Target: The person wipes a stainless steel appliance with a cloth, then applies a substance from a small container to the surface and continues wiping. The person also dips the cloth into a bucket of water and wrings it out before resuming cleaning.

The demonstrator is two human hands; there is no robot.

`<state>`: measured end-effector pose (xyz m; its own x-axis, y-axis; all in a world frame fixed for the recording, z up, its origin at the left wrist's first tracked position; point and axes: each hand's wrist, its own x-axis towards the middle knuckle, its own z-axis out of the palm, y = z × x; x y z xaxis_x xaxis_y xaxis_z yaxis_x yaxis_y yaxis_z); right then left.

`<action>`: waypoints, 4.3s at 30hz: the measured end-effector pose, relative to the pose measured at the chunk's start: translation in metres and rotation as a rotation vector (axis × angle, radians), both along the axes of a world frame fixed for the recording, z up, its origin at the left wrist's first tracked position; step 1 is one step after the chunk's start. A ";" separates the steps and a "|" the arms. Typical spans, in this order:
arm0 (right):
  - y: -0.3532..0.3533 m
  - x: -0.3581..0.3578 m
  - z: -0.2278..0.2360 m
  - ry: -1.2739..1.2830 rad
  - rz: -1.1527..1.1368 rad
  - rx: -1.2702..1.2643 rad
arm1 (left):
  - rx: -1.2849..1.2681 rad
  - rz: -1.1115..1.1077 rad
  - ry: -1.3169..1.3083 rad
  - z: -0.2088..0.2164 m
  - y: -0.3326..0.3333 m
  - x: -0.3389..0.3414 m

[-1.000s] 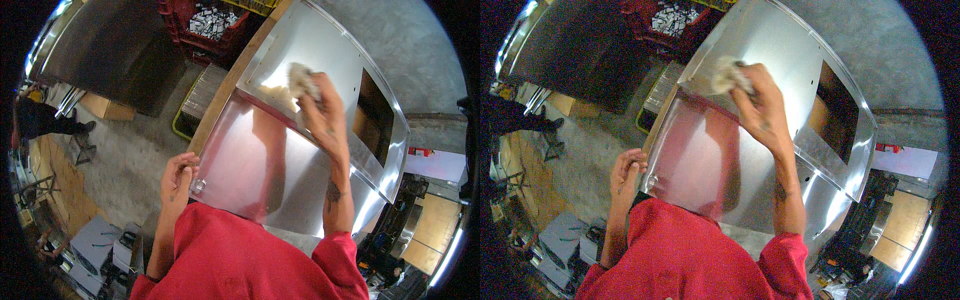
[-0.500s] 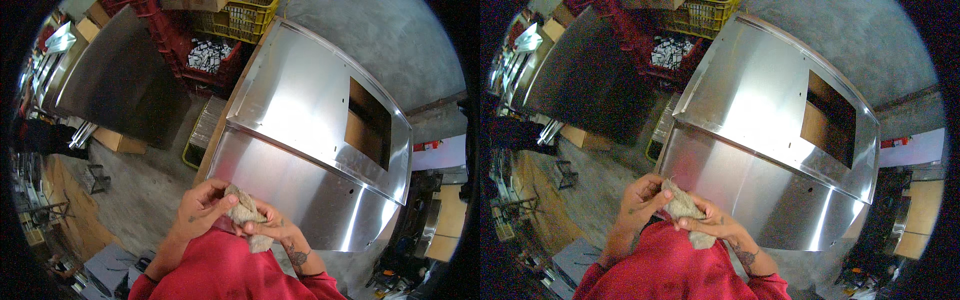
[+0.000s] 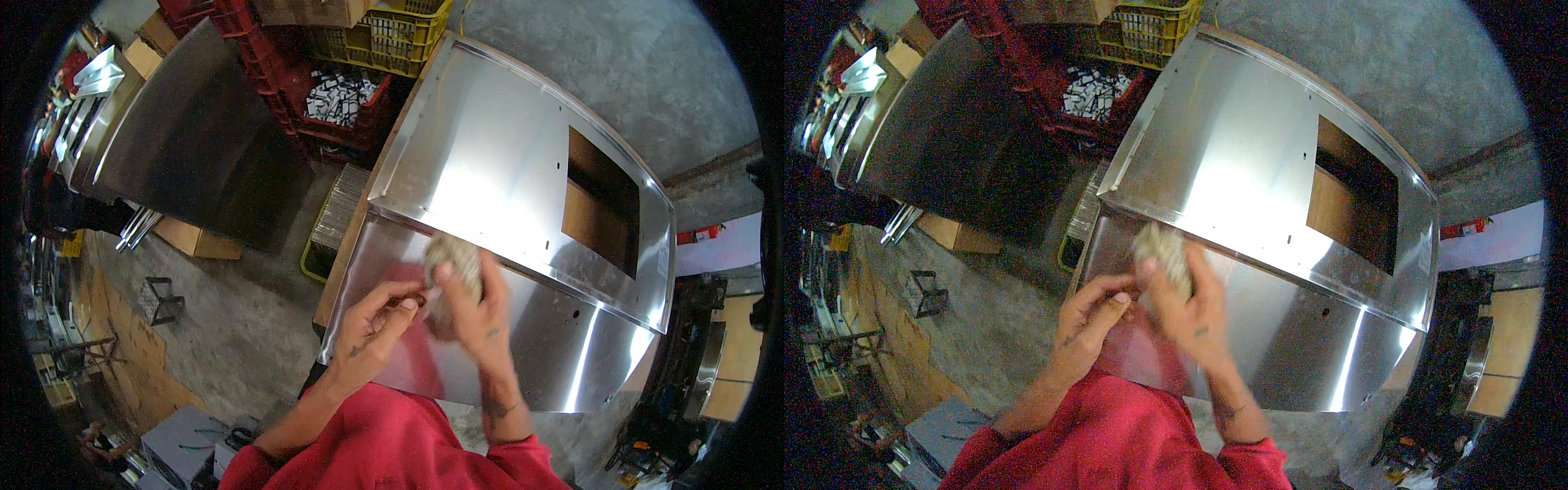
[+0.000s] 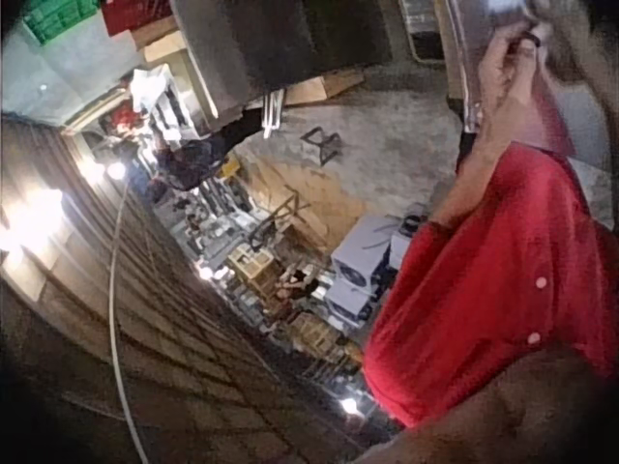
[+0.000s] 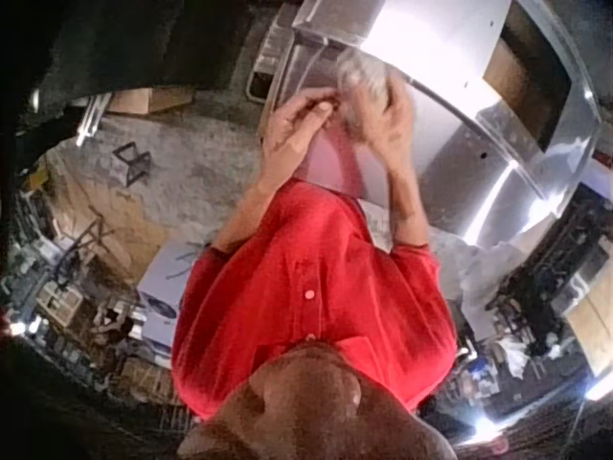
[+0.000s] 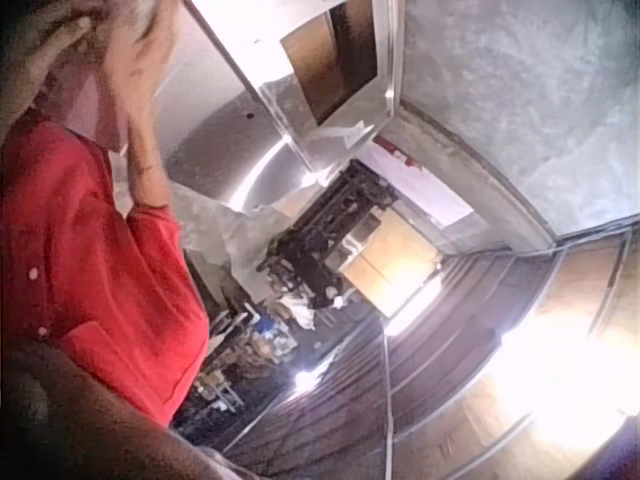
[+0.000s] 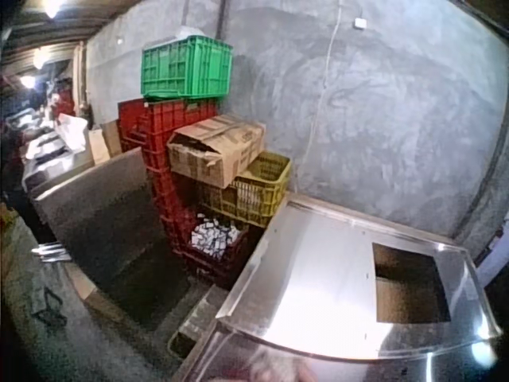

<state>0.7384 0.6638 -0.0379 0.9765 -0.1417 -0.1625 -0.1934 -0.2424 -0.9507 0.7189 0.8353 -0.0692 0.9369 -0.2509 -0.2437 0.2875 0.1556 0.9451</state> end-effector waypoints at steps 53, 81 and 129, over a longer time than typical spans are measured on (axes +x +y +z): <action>-0.072 0.266 -0.079 -0.745 0.657 -0.910 | 0.230 0.159 -0.058 -0.058 0.055 0.013; -0.081 0.339 -0.098 -0.796 0.413 -0.948 | 0.912 0.352 -0.900 -0.087 -0.045 0.314; -0.100 0.385 -0.102 -0.764 0.288 -0.955 | 0.976 0.289 -0.750 -0.076 -0.054 0.311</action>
<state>1.1237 0.5636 -0.1395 0.7910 0.3425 0.5070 0.5022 -0.8367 -0.2183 1.0298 0.7812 -0.1450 0.9151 -0.0300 0.4021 -0.2951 -0.7293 0.6173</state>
